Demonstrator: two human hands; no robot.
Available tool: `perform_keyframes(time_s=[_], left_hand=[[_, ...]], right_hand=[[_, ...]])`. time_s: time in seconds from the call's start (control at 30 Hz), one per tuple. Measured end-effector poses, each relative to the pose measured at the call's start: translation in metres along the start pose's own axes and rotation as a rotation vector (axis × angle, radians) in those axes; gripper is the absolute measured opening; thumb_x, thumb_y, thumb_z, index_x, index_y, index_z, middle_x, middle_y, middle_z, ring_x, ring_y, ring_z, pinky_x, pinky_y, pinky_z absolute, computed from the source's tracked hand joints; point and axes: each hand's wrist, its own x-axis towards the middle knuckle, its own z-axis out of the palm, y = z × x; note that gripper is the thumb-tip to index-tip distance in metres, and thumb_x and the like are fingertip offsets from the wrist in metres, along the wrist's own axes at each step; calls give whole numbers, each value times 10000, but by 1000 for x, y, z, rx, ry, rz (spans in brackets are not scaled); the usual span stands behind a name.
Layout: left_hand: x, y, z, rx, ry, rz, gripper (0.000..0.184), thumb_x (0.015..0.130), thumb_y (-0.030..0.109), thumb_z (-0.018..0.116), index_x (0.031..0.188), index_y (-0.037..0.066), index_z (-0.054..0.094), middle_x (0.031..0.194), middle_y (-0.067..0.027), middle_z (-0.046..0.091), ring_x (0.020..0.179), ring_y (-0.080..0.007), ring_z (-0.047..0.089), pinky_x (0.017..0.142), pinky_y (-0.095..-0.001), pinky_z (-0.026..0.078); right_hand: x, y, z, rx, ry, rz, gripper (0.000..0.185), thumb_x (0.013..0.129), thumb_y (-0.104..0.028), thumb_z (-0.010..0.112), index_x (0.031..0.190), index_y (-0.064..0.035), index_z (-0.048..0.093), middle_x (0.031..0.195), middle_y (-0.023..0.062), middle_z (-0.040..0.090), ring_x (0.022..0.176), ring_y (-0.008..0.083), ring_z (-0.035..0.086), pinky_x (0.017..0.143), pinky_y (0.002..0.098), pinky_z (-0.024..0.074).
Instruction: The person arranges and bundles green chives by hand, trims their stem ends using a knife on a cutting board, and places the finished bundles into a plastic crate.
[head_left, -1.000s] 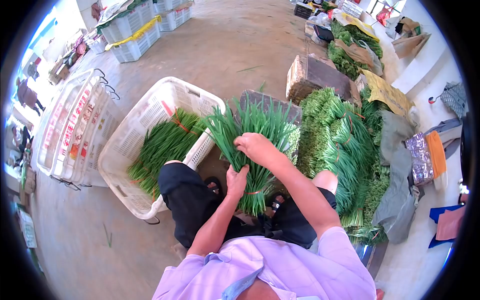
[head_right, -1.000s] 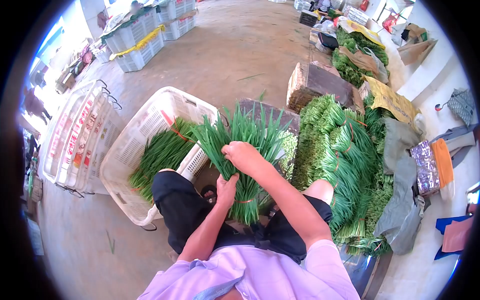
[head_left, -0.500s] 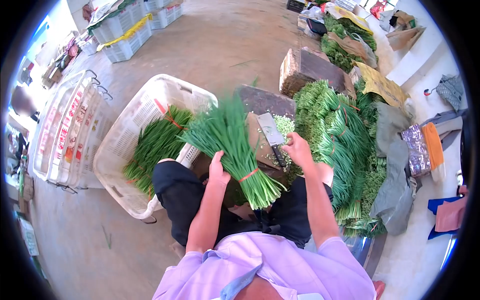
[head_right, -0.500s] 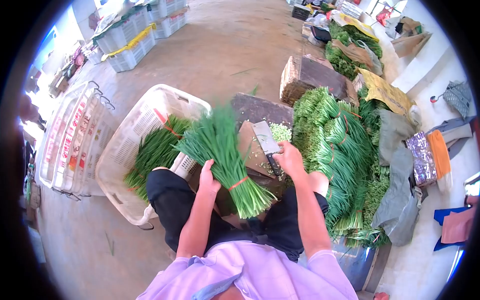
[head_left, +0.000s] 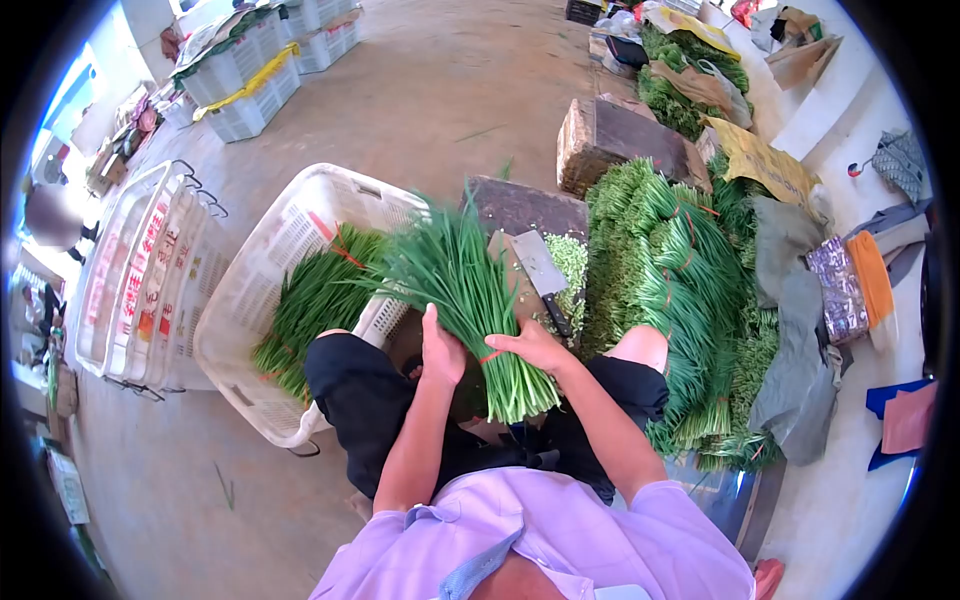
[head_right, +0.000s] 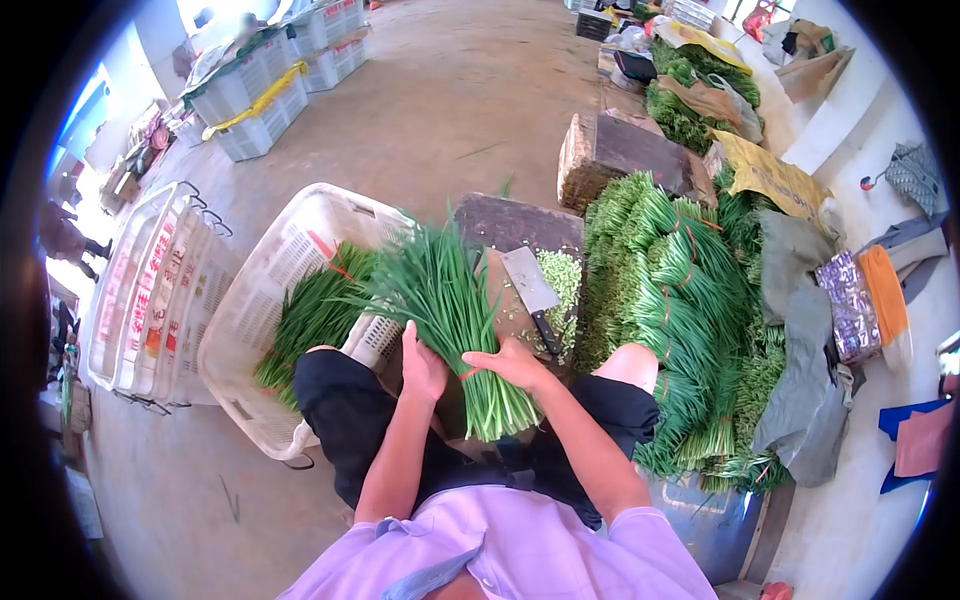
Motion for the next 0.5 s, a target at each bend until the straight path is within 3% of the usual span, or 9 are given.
perform_keyframes(time_s=[0.1, 0.13, 0.17, 0.23, 0.3, 0.37, 0.4, 0.43, 0.5], left_hand=[[-2, -6, 0, 262, 47, 6, 580, 988, 412, 564, 1420, 45, 446, 1375, -102, 552, 1259, -250, 545, 1082, -449, 426], [-2, -7, 6, 258, 19, 69, 532, 959, 299, 647, 1389, 39, 472, 1300, -94, 589, 1173, -225, 595, 1002, -413, 492], [-1, -6, 11, 255, 21, 65, 532, 959, 299, 647, 1389, 39, 472, 1300, -94, 589, 1173, -225, 595, 1002, -413, 492], [2, -5, 14, 399, 15, 10, 476, 947, 245, 670, 1339, 25, 513, 1229, -96, 627, 1078, -222, 638, 919, -382, 541], [3, -14, 12, 344, 92, 60, 418, 944, 219, 660, 1294, 20, 550, 1161, -92, 653, 1013, -216, 657, 870, -361, 560], [6, -25, 1, 252, 175, 78, 393, 933, 191, 647, 1270, 8, 561, 1148, -100, 654, 1015, -220, 652, 879, -367, 549], [4, -27, 6, 246, 219, 71, 380, 925, 175, 631, 1254, -2, 560, 1148, -109, 653, 1012, -225, 650, 880, -373, 538], [-2, -28, 9, 219, 222, 88, 360, 928, 177, 622, 1234, -4, 566, 1144, -110, 652, 1020, -226, 646, 886, -380, 528], [-3, -23, 10, 172, 258, 135, 344, 944, 174, 600, 1239, 1, 566, 1157, -104, 651, 1009, -227, 658, 901, -373, 537]], right_hand=[[4, -6, 3, -226, 84, -67, 833, 775, -401, 837, 1383, 46, 486, 1185, 185, 675, 1087, 267, 656, 966, 372, 500], [-7, -23, 6, -299, 120, -16, 924, 727, -421, 864, 1409, 43, 447, 1232, 217, 647, 1139, 314, 637, 1001, 390, 480], [-6, -14, 9, -300, 121, -11, 924, 727, -421, 864, 1409, 43, 447, 1232, 217, 647, 1139, 314, 637, 1001, 390, 480], [-5, -4, 19, -419, 115, -240, 975, 711, -478, 849, 1421, 22, 406, 1278, 262, 615, 1177, 386, 624, 996, 425, 482], [-4, 0, 23, -401, 91, -171, 972, 741, -479, 827, 1438, 19, 368, 1340, 283, 559, 1232, 402, 581, 1023, 443, 456], [7, -1, 30, -249, 243, -171, 903, 797, -461, 787, 1436, 22, 370, 1327, 274, 570, 1216, 405, 588, 1007, 458, 460], [13, 0, 30, -327, 324, -186, 719, 873, -406, 725, 1382, 22, 453, 1252, 258, 619, 1152, 401, 625, 970, 454, 482], [15, 1, 29, -326, 325, -185, 719, 873, -406, 725, 1382, 22, 453, 1252, 258, 619, 1152, 401, 625, 970, 454, 482], [19, 1, 25, -214, 389, -215, 540, 915, -369, 686, 1266, 28, 583, 1129, 234, 681, 1052, 370, 671, 929, 433, 505]])
